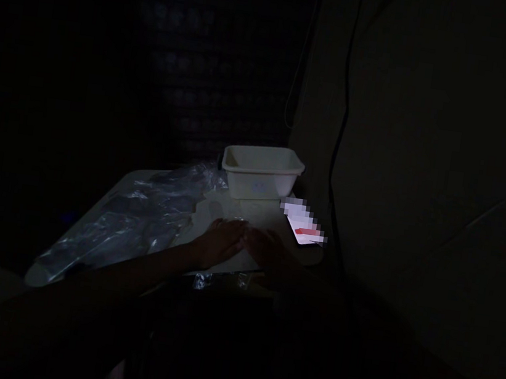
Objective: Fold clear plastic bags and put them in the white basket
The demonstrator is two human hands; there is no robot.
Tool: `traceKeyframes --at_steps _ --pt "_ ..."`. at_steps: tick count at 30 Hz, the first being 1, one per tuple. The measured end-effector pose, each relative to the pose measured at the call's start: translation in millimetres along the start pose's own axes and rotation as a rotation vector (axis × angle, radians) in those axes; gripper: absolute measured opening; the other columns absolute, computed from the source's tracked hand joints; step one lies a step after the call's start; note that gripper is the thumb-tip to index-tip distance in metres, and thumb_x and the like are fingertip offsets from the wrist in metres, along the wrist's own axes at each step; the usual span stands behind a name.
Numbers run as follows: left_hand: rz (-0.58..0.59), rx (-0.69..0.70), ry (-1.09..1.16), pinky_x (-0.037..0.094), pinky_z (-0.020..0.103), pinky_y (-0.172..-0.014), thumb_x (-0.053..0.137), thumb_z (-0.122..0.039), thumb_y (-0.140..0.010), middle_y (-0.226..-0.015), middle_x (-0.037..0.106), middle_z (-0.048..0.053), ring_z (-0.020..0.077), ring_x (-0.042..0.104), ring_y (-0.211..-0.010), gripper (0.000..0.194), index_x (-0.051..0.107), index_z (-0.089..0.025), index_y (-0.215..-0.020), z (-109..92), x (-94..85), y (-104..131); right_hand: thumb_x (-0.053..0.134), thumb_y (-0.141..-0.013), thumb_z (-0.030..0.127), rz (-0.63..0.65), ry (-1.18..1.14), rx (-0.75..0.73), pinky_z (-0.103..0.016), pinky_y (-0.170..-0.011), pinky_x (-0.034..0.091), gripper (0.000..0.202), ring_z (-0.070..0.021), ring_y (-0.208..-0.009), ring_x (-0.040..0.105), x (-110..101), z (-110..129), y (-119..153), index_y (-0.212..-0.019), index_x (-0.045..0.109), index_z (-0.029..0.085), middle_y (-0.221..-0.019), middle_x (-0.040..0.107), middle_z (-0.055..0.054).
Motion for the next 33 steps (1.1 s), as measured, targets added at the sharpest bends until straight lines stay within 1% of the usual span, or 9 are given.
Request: traceKeyframes --at_steps 8,12,16,21,24,26,28,30,33 --pt "-0.162 -0.317 0.070 0.021 0.037 -0.091 0.014 -0.033 -0.082 -0.122 0.036 0.012 0.0172 0.029 -0.113 0.046 0.031 -0.009 -0.118 54 -26.8 12 0.037 -0.075 0.032 -0.069 -0.023 0.007 -0.038 -0.091 0.024 0.042 -0.0180 -0.110 0.034 -5 17 -6 -0.112 0.043 0.012 -0.115 0.045 -0.012" --pt "-0.189 -0.337 0.151 0.024 0.034 -0.091 0.016 -0.032 -0.082 -0.120 0.039 0.012 0.0171 0.033 -0.111 0.046 0.036 -0.008 -0.116 65 -26.8 18 0.032 -0.077 0.021 -0.055 -0.055 -0.009 -0.036 -0.088 0.029 0.033 -0.0158 -0.105 0.041 -5 19 -11 -0.105 0.049 0.015 -0.109 0.051 -0.009" --pt "-0.200 -0.282 0.326 0.030 0.029 -0.087 0.025 -0.028 -0.079 -0.115 0.044 0.012 0.0163 0.042 -0.103 0.043 0.041 -0.006 -0.112 76 -18.1 19 0.029 -0.078 0.023 -0.079 -0.185 0.175 -0.035 -0.083 0.037 0.036 -0.0166 -0.101 0.045 -5 4 -16 -0.108 0.047 0.016 -0.110 0.051 -0.008" --pt "-0.028 -0.084 0.430 0.032 0.028 -0.086 0.043 -0.026 -0.070 -0.116 0.045 0.007 0.0165 0.042 -0.102 0.046 0.040 -0.015 -0.114 67 -18.3 30 0.028 -0.078 0.029 -0.184 -0.424 0.363 -0.032 -0.077 0.043 0.035 -0.0158 -0.091 0.053 -19 -10 -22 -0.100 0.053 0.019 -0.100 0.058 -0.005" --pt "0.034 -0.092 0.345 0.026 0.035 -0.089 0.048 -0.028 -0.066 -0.123 0.036 0.007 0.0202 0.033 -0.110 0.057 0.031 -0.018 -0.120 51 -22.1 40 0.031 -0.077 0.031 -0.226 -0.530 0.438 -0.032 -0.075 0.044 0.034 -0.0167 -0.088 0.054 -26 -12 -23 -0.096 0.057 0.020 -0.096 0.060 -0.004" --pt "-0.005 -0.111 0.332 0.026 0.037 -0.088 0.050 -0.032 -0.065 -0.121 0.038 0.008 0.0214 0.034 -0.109 0.059 0.032 -0.018 -0.119 42 -22.9 43 0.031 -0.077 0.032 -0.234 -0.576 0.485 -0.034 -0.075 0.044 0.034 -0.0175 -0.087 0.055 -27 -13 -24 -0.093 0.058 0.021 -0.094 0.061 -0.003" --pt "-0.074 -0.146 0.382 0.030 0.033 -0.084 0.046 -0.031 -0.068 -0.111 0.048 0.007 0.0194 0.042 -0.100 0.045 0.042 -0.017 -0.111 39 -20.9 42 0.030 -0.078 0.033 -0.238 -0.638 0.516 -0.034 -0.073 0.045 0.034 -0.0173 -0.083 0.056 -27 -15 -25 -0.092 0.058 0.020 -0.091 0.062 -0.003" --pt "-0.127 -0.233 0.466 0.037 0.027 -0.073 0.040 -0.028 -0.071 -0.089 0.059 0.005 0.0162 0.050 -0.082 0.028 0.055 -0.016 -0.092 42 -16.1 40 0.030 -0.078 0.033 -0.243 -0.684 0.526 -0.033 -0.069 0.046 0.034 -0.0164 -0.079 0.057 -27 -17 -29 -0.093 0.057 0.020 -0.089 0.062 -0.003" --pt "-0.193 -0.398 0.588 0.037 0.020 -0.053 0.038 -0.028 -0.071 -0.054 0.054 0.000 0.0116 0.049 -0.057 0.026 0.058 -0.014 -0.059 52 -9.7 38 0.041 -0.072 0.035 -0.206 -0.615 0.546 -0.031 -0.066 0.045 0.028 -0.0173 -0.077 0.057 -30 -21 -36 -0.088 0.059 0.020 -0.086 0.063 -0.003"
Point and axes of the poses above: each hand's wrist, its own y-axis away from the middle knuckle, its own x-axis out of the palm, z = x × y, the point moved 4 cm from there along -y, towards the middle knuckle
